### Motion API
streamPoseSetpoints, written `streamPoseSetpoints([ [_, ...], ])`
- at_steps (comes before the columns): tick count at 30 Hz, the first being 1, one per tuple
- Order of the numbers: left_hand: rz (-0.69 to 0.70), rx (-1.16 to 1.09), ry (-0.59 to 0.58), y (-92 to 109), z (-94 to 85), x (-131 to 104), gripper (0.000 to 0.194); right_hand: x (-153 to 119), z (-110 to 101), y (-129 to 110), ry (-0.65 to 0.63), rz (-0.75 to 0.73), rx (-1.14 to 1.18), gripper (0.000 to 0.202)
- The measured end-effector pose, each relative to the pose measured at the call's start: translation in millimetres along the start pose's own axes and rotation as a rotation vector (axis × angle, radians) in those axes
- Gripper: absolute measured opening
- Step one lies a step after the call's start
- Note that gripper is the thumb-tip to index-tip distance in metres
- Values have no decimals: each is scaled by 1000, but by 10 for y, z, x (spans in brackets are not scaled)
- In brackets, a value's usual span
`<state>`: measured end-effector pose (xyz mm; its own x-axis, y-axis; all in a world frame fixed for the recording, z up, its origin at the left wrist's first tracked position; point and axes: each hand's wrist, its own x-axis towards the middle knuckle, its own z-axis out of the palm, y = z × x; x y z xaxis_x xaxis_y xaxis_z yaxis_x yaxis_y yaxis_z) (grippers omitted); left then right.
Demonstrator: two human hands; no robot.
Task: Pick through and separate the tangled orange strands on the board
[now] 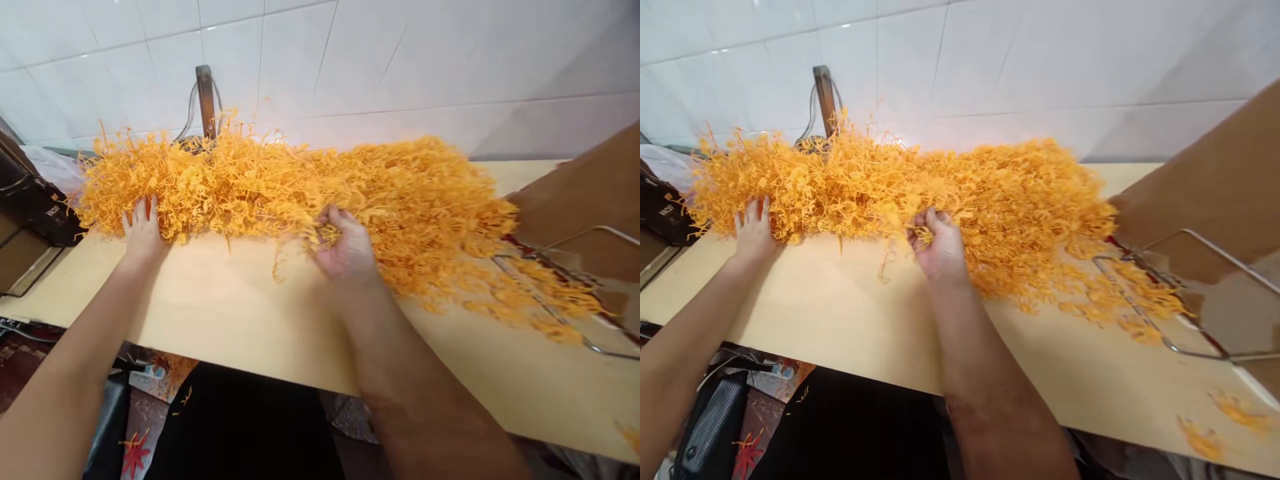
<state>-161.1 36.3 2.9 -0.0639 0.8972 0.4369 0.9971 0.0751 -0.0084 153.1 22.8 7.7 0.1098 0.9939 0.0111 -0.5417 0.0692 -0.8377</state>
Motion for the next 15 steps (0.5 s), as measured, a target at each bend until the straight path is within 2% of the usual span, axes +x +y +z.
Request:
streamPoseSetpoints([
  [2,-55,-27,-38,10,38,51,87,-35,91,71,-39,41,80,23],
  [4,-62,-66,-78,45,20,60,88,-83,197,144,-128,87,44,19],
  [6,-38,-92,-127,71,-84,10,87,-121,269,186,-140,97,7,19],
  [8,-8,-114,-156,94,-275,-111,84,-139,293,191,-114,86,-17,21],
  [10,41,-168,-88,164,-508,-286,71,-145,285,182,-108,68,-37,23],
  [13,167,-333,171,445,-768,-533,41,-151,264,193,-151,40,-79,26],
  [14,211,-410,214,580,-798,-580,36,-155,258,209,-177,20,-106,27],
  [15,255,-488,162,723,-795,-601,37,-160,251,228,-207,-5,-138,27],
])
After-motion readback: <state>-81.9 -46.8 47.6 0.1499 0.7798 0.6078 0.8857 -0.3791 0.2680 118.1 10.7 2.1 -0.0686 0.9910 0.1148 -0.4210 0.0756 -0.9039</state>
